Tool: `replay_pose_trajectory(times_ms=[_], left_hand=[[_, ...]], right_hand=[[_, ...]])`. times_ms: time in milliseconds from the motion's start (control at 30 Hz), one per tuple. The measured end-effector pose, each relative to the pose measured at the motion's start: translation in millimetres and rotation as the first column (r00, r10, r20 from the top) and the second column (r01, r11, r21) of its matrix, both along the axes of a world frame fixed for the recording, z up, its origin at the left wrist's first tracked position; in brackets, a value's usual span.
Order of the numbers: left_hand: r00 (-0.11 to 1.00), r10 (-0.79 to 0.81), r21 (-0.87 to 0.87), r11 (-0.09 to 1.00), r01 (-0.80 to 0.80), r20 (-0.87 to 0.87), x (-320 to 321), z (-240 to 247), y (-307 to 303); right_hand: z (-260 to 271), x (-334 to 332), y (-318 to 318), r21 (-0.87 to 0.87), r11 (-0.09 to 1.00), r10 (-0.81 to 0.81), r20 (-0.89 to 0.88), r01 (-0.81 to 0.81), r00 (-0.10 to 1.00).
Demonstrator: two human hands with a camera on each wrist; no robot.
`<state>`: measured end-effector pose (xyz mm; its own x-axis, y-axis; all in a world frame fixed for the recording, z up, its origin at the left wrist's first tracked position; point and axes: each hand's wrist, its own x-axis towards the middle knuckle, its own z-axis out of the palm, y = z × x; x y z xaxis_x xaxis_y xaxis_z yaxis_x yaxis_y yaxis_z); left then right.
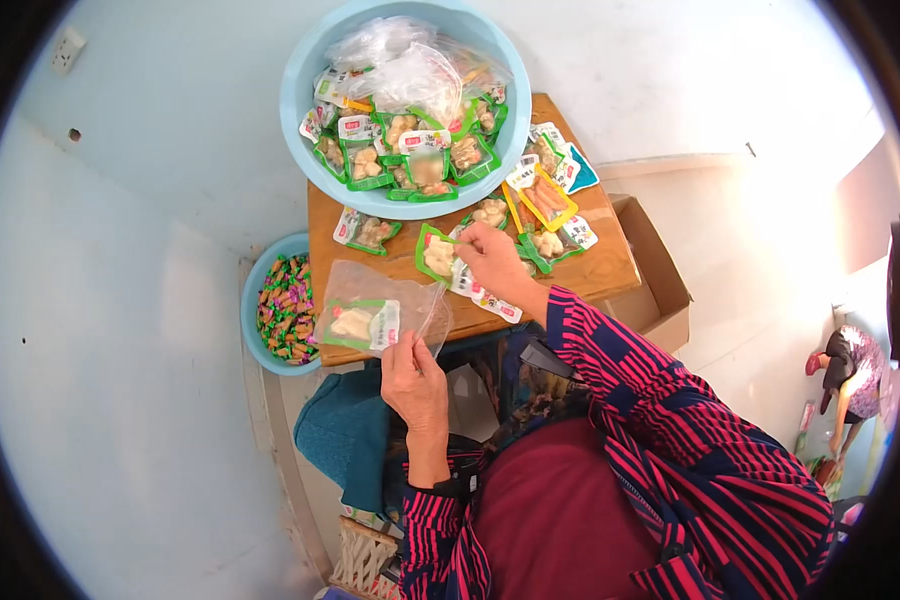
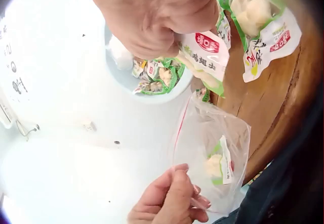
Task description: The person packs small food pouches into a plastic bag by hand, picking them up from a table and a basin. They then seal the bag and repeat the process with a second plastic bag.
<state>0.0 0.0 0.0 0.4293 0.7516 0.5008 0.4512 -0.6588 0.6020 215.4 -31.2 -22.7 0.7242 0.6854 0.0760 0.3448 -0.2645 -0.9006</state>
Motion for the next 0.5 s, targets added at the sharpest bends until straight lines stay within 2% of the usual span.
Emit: replay_pose_trajectory(times_ms=[67,100,167,200,267,400,467,500], left_hand=[[1.000,0.015,-0.003,1.000,-0.015,0.012,-0.7,0.0,3.1],[1.000,0.015,0.024,1.000,-0.016,0.017,3.3,0.8,10.2],[1.000,0.017,0.012,1.000,-0.017,0.010,7.3,1.3,2.9],[1.000,0.020,0.008,1.000,-0.020,0.014,9.4,0.7,1.1],[1.000,-0.001,0.053,0.999,0.000,0.015,9.3,2.1,5.4],[1.000,0.006,0.035,0.999,-0.005,-0.006,8.9,-3.2,3.2],[1.000,-0.023,0.044,0.999,0.022,0.012,9.7,-3.3,0.3],[1.000,-0.009,0.038,0.999,0.009,0.004,8.7,-2.8,-0.8]], right_hand=[[-1.9,-1.3,-6.1,0.206,0.977,-0.045,-0.074,0.059,0.996],[-0.7,2.3,-3.9,0.232,0.971,-0.041,-0.070,0.057,0.997],[7.7,5.0,-25.7,0.326,0.928,-0.087,-0.286,0.183,0.954],[16.4,6.2,-39.2,0.323,0.929,-0.086,-0.282,0.179,0.955],[36.6,4.7,-62.1,0.300,0.937,-0.039,-0.412,0.176,0.910],[43.9,-1.4,-106.9,0.330,0.938,0.064,-0.471,0.109,0.880],[49.9,-11.1,-123.7,0.323,0.943,0.165,-0.660,0.078,0.733],[44.4,-17.4,-126.0,0.318,0.946,0.172,-0.667,0.068,0.725]])
